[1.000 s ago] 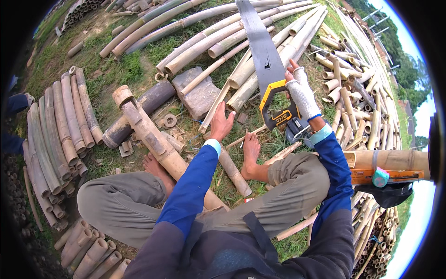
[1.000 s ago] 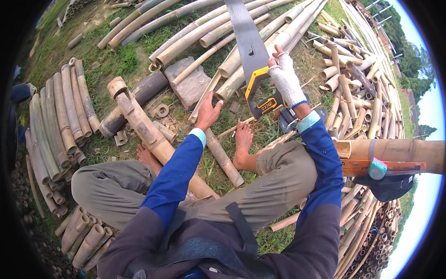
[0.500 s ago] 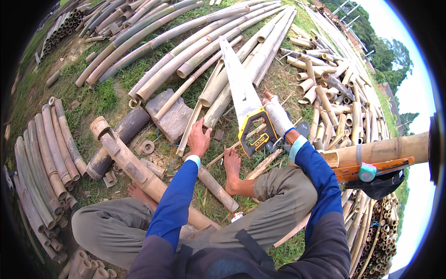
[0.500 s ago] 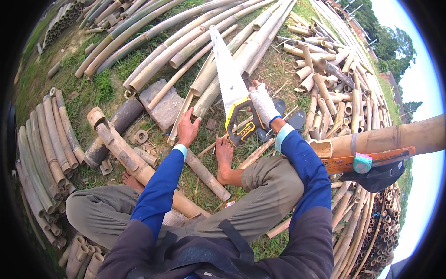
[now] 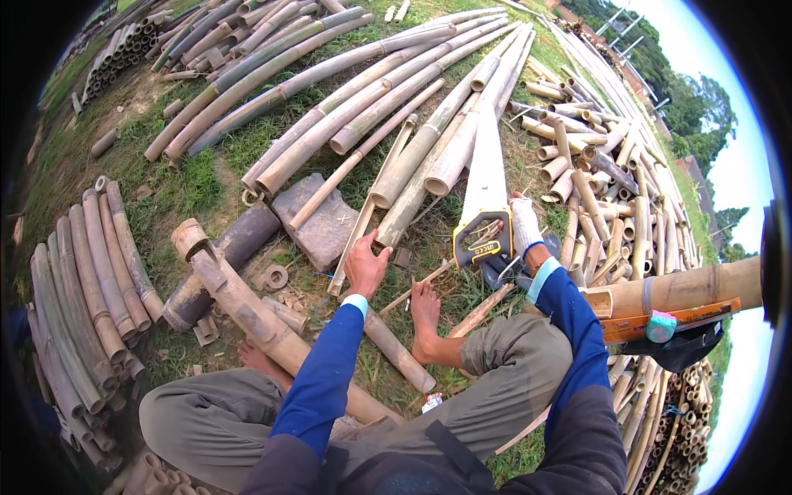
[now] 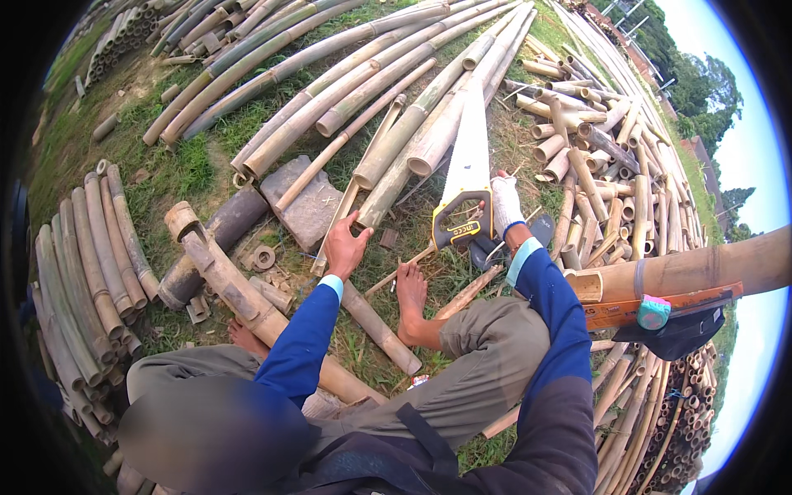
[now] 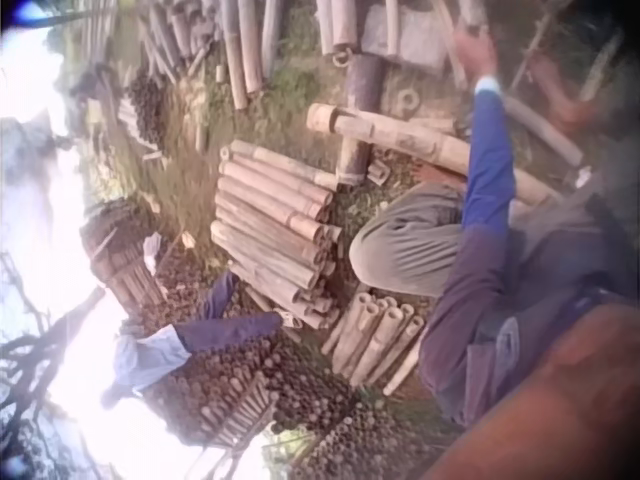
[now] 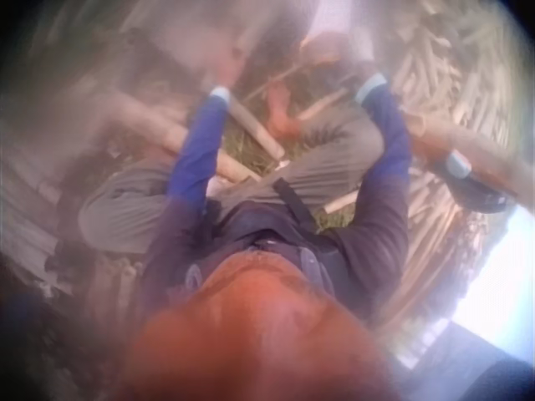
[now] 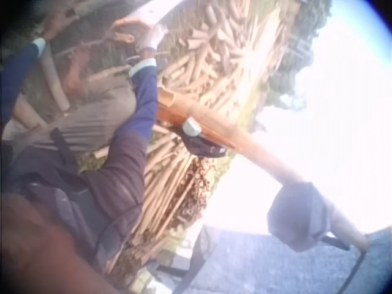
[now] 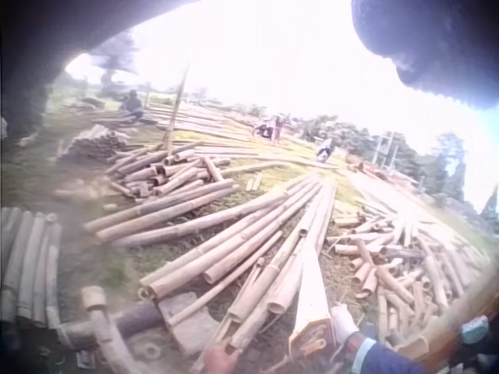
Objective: The person sits on the ground in an outdoor bamboo yard and uses a hand saw to cut long bamboo poles into shorter sections. The person positions each pole on a makeshift support, saws through it, and then moves the cut pieces aside.
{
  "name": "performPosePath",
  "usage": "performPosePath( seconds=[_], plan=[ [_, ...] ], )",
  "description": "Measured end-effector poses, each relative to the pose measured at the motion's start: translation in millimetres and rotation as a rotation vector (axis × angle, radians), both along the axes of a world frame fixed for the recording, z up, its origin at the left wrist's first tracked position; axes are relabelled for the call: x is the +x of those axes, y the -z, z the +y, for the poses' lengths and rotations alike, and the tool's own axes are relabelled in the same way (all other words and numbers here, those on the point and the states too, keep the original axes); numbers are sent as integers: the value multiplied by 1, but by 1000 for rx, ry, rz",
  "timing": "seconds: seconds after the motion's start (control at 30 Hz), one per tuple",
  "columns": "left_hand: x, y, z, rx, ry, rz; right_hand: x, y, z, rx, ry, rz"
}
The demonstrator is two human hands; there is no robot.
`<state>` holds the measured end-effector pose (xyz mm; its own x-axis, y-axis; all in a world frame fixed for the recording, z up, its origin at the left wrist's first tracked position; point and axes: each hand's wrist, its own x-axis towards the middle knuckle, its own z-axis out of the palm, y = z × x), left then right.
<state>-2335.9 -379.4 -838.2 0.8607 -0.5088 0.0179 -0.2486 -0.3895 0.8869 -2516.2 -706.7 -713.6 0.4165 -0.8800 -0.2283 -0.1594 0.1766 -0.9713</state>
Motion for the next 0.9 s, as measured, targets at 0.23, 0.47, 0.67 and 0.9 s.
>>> performPosePath(
  seconds=[0.23, 0.47, 0.67, 0.9],
  plan=[
    [-3, -6, -2, 15, 26, -11, -43, 39, -70, -520, 212, 352],
    [-2, -1, -1, -2, 35, -14, -24, 90, -98, -662, 325, 706],
    [5, 5, 9, 23, 20, -97, 43, 122, -53, -678, 213, 775],
    [74, -10, 15, 103, 449, 26, 65, 157, -39, -904, 136, 808]
  ],
)
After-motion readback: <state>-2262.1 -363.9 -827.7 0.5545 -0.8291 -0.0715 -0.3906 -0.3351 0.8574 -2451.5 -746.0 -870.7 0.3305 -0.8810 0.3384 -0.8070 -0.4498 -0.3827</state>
